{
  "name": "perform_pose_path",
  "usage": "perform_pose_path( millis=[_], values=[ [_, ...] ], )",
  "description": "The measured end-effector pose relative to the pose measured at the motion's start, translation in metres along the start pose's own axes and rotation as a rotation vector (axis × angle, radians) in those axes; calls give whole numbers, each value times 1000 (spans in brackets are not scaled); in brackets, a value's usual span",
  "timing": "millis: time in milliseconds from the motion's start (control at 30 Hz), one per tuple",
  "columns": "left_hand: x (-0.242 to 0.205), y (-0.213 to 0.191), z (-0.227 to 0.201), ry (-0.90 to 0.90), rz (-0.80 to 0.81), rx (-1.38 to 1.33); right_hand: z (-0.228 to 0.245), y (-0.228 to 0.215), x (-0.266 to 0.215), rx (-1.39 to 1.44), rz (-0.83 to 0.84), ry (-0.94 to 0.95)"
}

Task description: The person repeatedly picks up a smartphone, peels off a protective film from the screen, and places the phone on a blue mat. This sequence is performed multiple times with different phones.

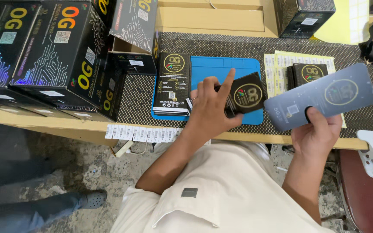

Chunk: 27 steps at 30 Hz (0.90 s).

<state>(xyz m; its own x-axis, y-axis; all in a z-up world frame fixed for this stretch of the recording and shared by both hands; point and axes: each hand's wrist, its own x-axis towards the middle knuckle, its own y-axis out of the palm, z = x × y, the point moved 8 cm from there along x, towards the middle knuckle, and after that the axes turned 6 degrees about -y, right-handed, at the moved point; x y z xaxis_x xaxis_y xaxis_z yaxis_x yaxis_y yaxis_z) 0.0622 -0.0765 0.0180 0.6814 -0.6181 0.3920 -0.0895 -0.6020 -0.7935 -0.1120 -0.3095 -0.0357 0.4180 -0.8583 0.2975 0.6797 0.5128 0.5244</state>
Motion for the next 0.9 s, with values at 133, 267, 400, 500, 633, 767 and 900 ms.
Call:
perform_pose_path(
  millis=[133,267,400,500,633,767,900],
  values=[
    [-6,-14,-11,76,-27,-11,14,1,-4,63,-14,-10],
    [-8,-26,-16,91,-101,-69,32,2,0,57,33,-110],
    [-9,-31,-24,119,-94,-94,42,7,1,57,107,-149],
    [-10,-21,-20,122,-50,-59,47,15,-2,130,89,-146],
    [-9,-35,-32,145,-21,-112,45,6,-2,127,64,-173],
    [-11,-33,-37,179,-13,-105,45,8,-3,67,138,-193],
    [-13,-31,-39,197,-23,-98,38,3,-4,44,101,-164]
  ],
)
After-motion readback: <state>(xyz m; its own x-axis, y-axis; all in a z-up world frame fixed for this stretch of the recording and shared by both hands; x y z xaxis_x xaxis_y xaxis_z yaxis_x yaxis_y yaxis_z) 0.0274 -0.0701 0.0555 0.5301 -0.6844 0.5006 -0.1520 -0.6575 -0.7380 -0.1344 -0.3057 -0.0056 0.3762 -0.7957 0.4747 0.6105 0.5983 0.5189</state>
